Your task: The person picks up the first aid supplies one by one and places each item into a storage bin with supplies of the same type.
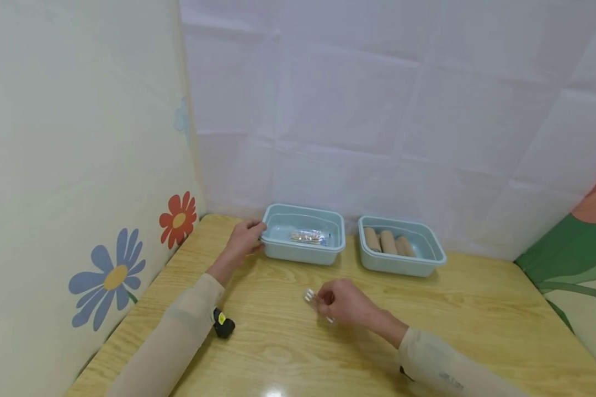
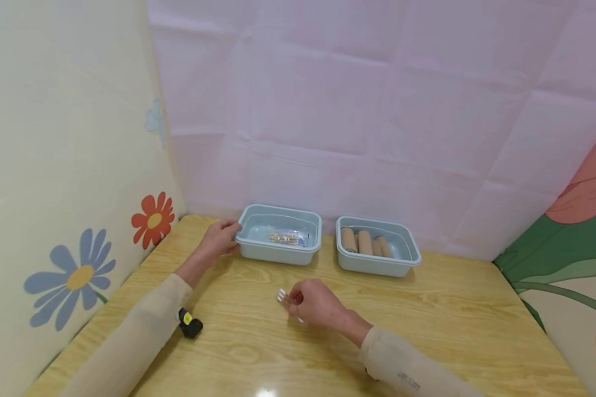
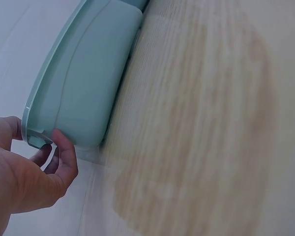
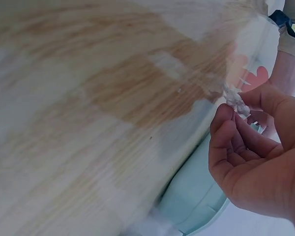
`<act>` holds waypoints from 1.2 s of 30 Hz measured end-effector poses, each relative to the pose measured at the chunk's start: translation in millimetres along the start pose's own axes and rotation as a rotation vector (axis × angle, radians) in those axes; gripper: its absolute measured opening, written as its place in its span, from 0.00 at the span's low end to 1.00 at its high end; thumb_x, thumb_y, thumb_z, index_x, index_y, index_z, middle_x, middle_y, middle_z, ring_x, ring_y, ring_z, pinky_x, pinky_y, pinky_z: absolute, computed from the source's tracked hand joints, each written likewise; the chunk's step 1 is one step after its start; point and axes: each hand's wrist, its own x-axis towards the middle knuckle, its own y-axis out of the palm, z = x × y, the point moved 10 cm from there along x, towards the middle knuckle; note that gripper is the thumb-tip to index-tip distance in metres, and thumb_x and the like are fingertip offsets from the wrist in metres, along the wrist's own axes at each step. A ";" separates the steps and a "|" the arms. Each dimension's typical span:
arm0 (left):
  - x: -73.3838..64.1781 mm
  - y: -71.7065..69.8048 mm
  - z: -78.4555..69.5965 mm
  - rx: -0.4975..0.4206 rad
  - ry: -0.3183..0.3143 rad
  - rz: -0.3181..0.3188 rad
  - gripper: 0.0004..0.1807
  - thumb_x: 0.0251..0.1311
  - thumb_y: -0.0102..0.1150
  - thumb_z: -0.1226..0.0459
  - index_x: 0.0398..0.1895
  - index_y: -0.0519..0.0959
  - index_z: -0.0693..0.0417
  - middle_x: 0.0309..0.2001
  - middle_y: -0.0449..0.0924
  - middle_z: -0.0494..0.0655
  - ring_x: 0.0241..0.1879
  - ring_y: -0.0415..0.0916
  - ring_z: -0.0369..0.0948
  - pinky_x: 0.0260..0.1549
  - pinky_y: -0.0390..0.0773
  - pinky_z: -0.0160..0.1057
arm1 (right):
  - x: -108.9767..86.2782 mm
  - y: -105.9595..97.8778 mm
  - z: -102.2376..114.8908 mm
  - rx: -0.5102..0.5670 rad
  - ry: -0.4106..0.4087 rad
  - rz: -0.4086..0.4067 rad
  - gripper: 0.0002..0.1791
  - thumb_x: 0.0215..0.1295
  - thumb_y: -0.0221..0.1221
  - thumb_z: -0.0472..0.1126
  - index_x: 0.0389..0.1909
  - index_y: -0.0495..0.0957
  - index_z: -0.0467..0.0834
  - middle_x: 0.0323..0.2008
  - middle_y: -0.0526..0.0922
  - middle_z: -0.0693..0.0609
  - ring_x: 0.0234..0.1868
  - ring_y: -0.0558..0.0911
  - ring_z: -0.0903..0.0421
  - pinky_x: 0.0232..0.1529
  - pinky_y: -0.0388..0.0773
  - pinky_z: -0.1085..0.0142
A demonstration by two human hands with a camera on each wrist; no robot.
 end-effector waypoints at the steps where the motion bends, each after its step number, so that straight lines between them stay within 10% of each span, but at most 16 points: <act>1: -0.2 0.2 -0.3 0.003 0.001 0.000 0.30 0.74 0.50 0.58 0.73 0.65 0.65 0.66 0.68 0.61 0.56 0.71 0.49 0.50 0.81 0.45 | -0.1 -1.6 1.0 0.003 -0.013 -0.008 0.04 0.60 0.67 0.32 0.36 0.86 0.40 0.25 0.80 0.60 0.26 0.77 0.64 0.27 0.78 0.69; 36: -2.1 0.8 -1.9 0.006 0.002 -0.006 0.28 0.75 0.50 0.58 0.72 0.67 0.64 0.65 0.69 0.60 0.56 0.71 0.49 0.48 0.81 0.45 | 26.7 -63.8 8.6 -0.009 -0.073 -0.102 0.04 0.67 0.66 0.36 0.40 0.87 0.40 0.29 0.83 0.56 0.29 0.81 0.59 0.29 0.80 0.65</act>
